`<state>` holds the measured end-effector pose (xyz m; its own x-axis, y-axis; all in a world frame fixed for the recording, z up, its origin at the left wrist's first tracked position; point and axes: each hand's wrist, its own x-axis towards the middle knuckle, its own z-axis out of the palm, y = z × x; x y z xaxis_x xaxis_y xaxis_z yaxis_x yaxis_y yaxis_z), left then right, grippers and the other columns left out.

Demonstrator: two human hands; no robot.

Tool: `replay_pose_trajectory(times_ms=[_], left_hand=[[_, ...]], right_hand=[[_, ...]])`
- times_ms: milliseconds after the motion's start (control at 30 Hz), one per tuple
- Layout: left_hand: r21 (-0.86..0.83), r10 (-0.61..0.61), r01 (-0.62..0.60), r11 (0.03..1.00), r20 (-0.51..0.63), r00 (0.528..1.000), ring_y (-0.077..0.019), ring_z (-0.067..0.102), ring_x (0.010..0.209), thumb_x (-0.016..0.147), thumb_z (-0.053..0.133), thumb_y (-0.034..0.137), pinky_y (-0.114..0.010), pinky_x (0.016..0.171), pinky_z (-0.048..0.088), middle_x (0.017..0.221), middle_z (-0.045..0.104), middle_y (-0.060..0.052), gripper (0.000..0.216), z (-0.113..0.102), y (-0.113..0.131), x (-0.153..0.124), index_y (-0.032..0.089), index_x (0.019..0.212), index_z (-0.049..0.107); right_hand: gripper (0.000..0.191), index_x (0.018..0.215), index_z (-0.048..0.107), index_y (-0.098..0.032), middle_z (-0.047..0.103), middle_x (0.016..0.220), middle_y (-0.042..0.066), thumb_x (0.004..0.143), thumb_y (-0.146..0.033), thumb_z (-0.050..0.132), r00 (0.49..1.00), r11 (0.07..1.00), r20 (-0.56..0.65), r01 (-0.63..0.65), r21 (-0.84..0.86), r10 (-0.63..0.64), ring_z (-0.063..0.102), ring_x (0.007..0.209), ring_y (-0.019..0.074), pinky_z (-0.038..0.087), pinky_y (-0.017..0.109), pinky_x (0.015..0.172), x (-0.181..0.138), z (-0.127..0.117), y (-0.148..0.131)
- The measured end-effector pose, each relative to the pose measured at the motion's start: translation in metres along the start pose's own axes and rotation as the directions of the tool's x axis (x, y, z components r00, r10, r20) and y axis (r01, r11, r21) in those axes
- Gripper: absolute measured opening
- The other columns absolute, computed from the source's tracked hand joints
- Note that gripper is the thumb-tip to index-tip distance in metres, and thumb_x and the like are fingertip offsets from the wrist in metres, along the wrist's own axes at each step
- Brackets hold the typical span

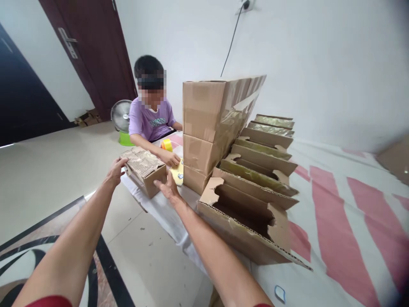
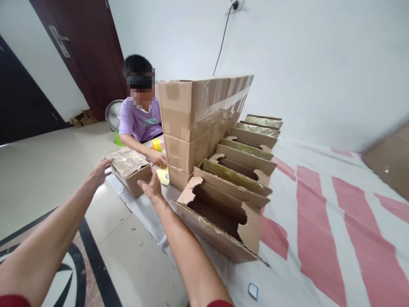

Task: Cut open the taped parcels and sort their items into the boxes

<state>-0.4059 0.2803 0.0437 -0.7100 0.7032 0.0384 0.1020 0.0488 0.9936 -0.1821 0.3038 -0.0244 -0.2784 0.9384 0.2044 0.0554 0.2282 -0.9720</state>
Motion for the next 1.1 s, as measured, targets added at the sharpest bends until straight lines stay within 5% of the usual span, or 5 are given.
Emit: replay_pose_trajectory(times_ms=[167, 333, 567, 833, 1100], left_hand=[[-0.008, -0.051, 0.052, 0.999, 0.049, 0.997, -0.0233, 0.065, 0.093, 0.057, 0.077, 0.055, -0.034, 0.076, 0.054, 0.098, 0.068, -0.003, 0.048, -0.034, -0.015, -0.066, 0.023, 0.09, 0.061], [0.065, -0.1, 0.096, 0.993, 0.062, 0.993, -0.0306, 0.069, 0.097, 0.058, 0.084, 0.059, -0.042, 0.081, 0.059, 0.1, 0.072, -0.006, 0.053, -0.068, -0.02, -0.175, 0.024, 0.092, 0.063], [0.045, -0.118, 0.112, 0.993, 0.167, 0.979, -0.0382, 0.063, 0.126, 0.066, 0.079, 0.067, -0.056, 0.113, 0.049, 0.124, 0.069, -0.011, 0.097, -0.054, -0.029, -0.309, 0.024, 0.147, 0.049], [0.157, -0.226, 0.175, 0.972, 0.419, 0.879, -0.0413, 0.068, 0.122, 0.062, 0.086, 0.063, -0.054, 0.099, 0.061, 0.139, 0.067, -0.015, 0.099, -0.052, -0.033, -0.44, 0.03, 0.149, 0.051], [0.093, -0.129, 0.095, 0.991, 0.499, 0.857, -0.0403, 0.067, 0.124, 0.059, 0.09, 0.051, -0.051, 0.099, 0.062, 0.149, 0.06, -0.015, 0.097, -0.031, -0.025, -0.479, 0.03, 0.146, 0.053]], right_hand=[[0.09, 0.151, 0.048, -0.022, 0.061, 0.147, 0.013, 0.07, -0.034, 0.085, 0.999, 0.999, 0.002, 0.04, -0.009, -0.04, 0.053, 0.139, 0.0337, 0.042, 0.052, 0.119, -0.074, -0.018, -0.002], [0.094, 0.161, 0.035, -0.019, 0.046, 0.16, 0.018, 0.079, -0.033, 0.079, 0.994, 0.993, 0.07, 0.088, -0.081, -0.082, 0.042, 0.149, 0.0352, 0.038, 0.054, 0.123, -0.195, -0.064, -0.012], [0.095, 0.167, 0.026, -0.025, 0.041, 0.165, 0.017, 0.083, -0.016, 0.071, 0.988, 0.965, 0.07, 0.152, -0.212, -0.14, 0.043, 0.151, 0.0359, 0.039, 0.059, 0.122, -0.31, -0.168, -0.036], [0.08, 0.164, 0.035, -0.033, 0.045, 0.164, 0.009, 0.092, -0.02, 0.065, 0.999, 0.969, -0.034, 0.011, -0.245, -0.02, 0.049, 0.147, 0.032, 0.045, 0.051, 0.119, -0.429, -0.276, -0.074], [0.073, 0.161, 0.042, -0.032, 0.053, 0.158, 0.01, 0.093, -0.026, 0.067, 0.991, 0.989, -0.116, -0.078, -0.123, 0.064, 0.056, 0.141, 0.0299, 0.048, 0.047, 0.116, -0.469, -0.301, -0.075]])
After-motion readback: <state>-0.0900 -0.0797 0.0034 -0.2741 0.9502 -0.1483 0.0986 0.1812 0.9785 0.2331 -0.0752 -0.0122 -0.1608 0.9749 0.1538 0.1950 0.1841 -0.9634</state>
